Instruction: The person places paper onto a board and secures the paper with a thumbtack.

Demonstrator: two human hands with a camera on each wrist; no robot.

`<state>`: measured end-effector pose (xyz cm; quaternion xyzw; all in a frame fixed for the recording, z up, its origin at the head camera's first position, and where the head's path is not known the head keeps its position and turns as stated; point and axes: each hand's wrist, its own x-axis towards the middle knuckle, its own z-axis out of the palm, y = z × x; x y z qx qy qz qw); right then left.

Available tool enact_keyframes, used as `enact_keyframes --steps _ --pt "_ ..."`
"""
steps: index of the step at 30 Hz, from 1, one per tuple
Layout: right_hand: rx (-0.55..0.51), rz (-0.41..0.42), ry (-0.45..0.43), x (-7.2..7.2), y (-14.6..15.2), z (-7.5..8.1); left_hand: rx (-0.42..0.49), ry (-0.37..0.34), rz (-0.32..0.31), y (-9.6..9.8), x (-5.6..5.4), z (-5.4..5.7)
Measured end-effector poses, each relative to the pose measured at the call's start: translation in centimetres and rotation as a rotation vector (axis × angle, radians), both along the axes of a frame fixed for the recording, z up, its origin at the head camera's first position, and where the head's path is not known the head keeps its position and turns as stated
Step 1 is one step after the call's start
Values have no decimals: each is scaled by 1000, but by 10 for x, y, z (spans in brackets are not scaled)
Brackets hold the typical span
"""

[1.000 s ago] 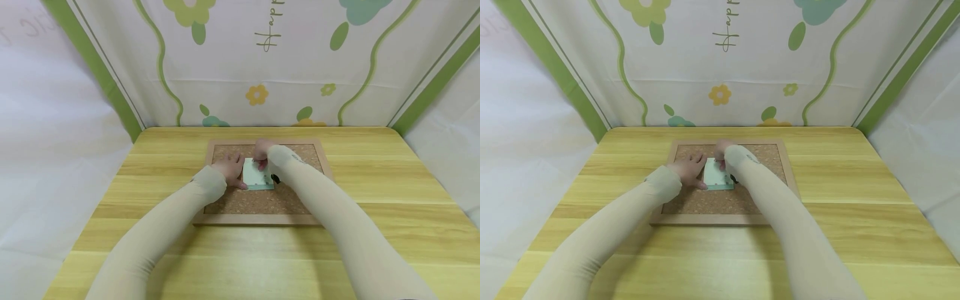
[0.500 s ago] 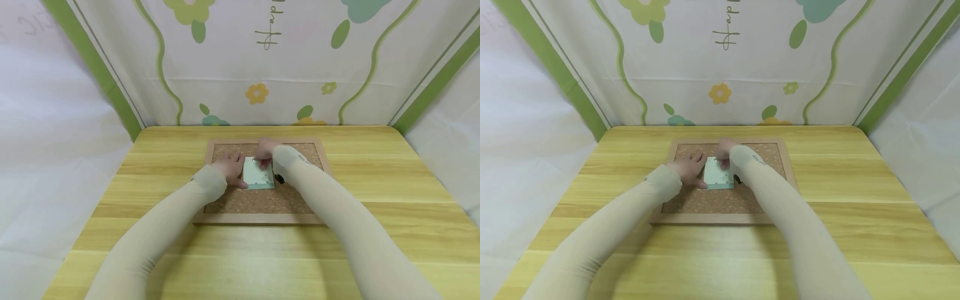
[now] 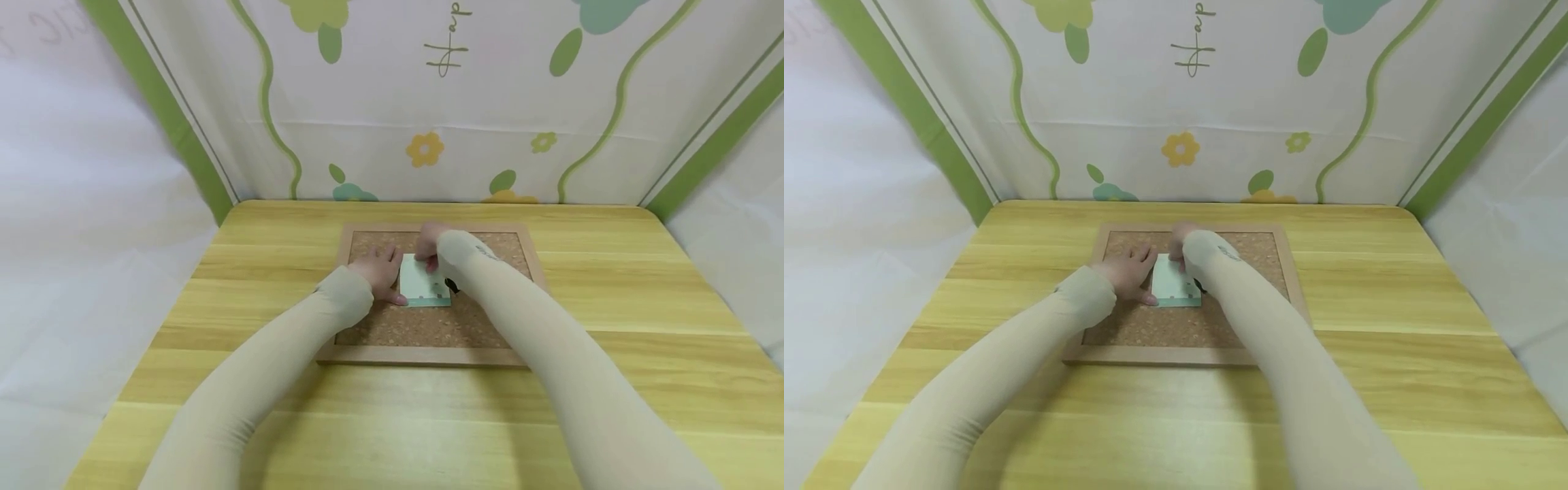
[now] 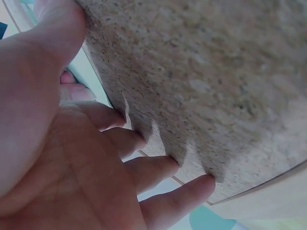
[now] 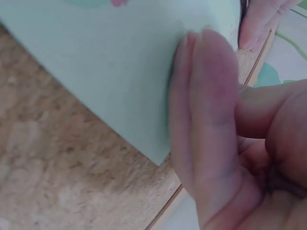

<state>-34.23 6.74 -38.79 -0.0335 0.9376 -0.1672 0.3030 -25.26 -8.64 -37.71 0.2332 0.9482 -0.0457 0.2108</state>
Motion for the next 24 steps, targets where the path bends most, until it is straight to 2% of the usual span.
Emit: enact_keyframes --steps 4,8,12,14,19,21,24 --pt "48 -24 -1 -2 -6 2 -3 16 -6 0 0 2" --pt "20 -71 -7 -3 -10 1 8 29 -4 -2 1 0" --pt "-18 -41 -1 0 -7 -3 16 23 3 -3 3 -3" --pt "-85 -54 -4 3 -2 -4 15 18 6 -4 4 -3" --pt "-357 -100 -12 15 20 1 8 0 11 -4 4 -1" --pt "-426 -73 15 20 29 5 16 -11 16 -3 3 1" --pt "-458 -29 100 29 44 13 27 -24 17 -1 3 1"
